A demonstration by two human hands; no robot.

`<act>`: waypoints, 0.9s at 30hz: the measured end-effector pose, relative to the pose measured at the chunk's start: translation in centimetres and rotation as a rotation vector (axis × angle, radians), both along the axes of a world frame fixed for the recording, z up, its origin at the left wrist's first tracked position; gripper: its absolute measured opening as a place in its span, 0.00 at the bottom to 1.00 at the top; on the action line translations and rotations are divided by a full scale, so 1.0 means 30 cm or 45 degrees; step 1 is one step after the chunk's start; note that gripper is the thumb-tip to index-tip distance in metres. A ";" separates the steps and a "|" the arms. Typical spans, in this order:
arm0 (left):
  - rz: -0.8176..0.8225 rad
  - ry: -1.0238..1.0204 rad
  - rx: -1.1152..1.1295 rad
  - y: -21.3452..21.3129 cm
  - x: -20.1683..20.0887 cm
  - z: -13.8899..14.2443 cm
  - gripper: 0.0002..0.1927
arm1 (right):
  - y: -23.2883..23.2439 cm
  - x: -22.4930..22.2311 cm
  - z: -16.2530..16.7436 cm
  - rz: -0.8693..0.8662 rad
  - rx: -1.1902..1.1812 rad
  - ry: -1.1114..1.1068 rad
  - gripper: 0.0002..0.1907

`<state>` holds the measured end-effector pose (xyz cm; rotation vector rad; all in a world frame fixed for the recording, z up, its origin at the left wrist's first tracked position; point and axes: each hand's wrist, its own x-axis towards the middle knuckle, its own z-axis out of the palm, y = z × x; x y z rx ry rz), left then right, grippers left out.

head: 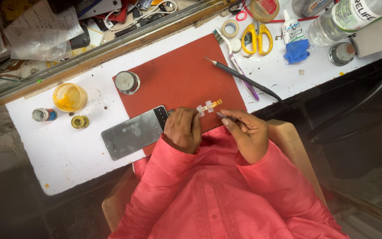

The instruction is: The person solders a small flex-cable connector on a work mat, holding a soldering iron in one hand and the wire in the other. They dip the iron in flux, apply it to the connector joints, and press and reposition the flex cable and connector with their fingers while working.

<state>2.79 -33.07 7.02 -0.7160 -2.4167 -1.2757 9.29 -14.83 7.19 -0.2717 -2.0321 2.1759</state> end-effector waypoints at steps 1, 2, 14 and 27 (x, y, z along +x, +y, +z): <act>0.000 -0.006 0.006 -0.002 0.000 0.000 0.06 | -0.012 -0.005 0.004 0.004 0.003 0.011 0.12; 0.002 -0.013 0.012 -0.003 0.001 -0.001 0.06 | -0.022 -0.010 0.004 0.009 0.006 0.022 0.11; 0.024 -0.066 0.049 0.001 0.009 -0.001 0.05 | -0.087 -0.077 0.075 -0.174 0.715 0.193 0.11; 0.021 -0.140 0.070 0.001 0.001 -0.002 0.04 | -0.086 -0.071 0.061 -0.142 0.644 0.111 0.08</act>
